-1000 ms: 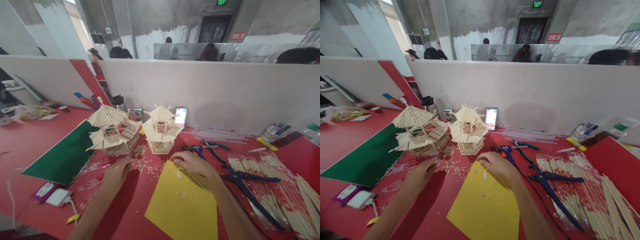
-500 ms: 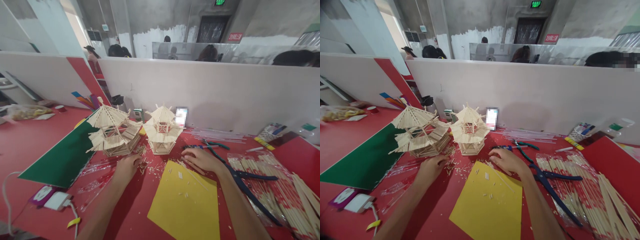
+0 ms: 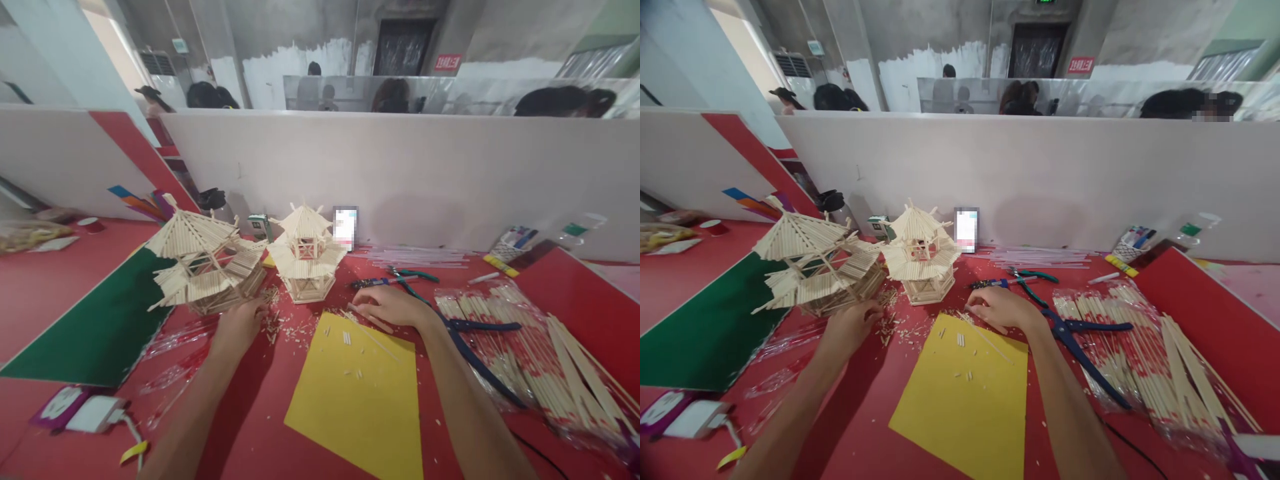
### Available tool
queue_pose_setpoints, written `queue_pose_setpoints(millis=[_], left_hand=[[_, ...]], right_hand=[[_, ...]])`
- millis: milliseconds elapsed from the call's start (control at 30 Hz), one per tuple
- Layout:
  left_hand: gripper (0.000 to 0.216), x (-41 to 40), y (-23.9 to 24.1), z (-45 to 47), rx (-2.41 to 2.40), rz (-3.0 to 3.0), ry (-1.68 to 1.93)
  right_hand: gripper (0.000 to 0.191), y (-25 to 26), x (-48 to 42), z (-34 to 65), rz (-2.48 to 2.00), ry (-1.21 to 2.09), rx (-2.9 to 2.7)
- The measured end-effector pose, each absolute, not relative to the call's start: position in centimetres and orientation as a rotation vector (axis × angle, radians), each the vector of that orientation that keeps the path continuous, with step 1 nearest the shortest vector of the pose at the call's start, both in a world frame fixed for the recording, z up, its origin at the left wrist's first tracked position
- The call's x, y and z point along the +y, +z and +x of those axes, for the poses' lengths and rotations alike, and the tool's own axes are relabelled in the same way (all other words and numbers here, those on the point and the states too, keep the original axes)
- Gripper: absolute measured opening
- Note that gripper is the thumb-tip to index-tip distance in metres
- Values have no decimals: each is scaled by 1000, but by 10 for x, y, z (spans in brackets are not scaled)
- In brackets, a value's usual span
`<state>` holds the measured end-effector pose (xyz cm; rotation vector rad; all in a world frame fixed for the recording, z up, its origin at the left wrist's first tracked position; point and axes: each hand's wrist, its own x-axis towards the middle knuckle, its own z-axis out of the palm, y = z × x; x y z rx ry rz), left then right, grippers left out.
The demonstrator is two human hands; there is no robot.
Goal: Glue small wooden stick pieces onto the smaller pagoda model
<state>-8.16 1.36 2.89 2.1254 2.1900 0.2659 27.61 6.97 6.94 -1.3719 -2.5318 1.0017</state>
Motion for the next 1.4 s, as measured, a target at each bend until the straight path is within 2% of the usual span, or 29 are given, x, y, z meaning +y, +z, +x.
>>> queue_pose_setpoints(millis=[100, 267, 333, 467, 600, 767, 967, 1200, 1400], left_hand=[[33, 13, 31, -83, 2251, 2130, 191], [29, 6, 30, -81, 2215, 2242, 156], [29, 2, 33, -77, 2268, 2207, 140], [46, -8, 45, -65, 2286, 2227, 78], [40, -15, 51, -55, 2199, 2341, 107], [32, -19, 38, -53, 2060, 2432, 227], [26, -23, 28, -42, 1823, 2349, 418], [26, -29, 36, 6, 1499, 2016, 792], [25, -27, 35, 30, 1430, 1927, 895]], right_hand=[[23, 69, 66, 270, -1374, 1080, -2624], [7, 67, 53, 244, -1372, 803, -2779], [9, 65, 49, 237, -1455, 706, -2816], [14, 55, 47, 231, -1477, 604, -2865], [22, 43, 51, 229, -1477, 593, -2904], [16, 43, 50, 225, -1506, 574, -2916], [5, 63, 50, 236, -1407, 777, -2785], [14, 78, 57, 242, -1036, 1190, -2478], [15, 74, 54, 231, -995, 1252, -2368]])
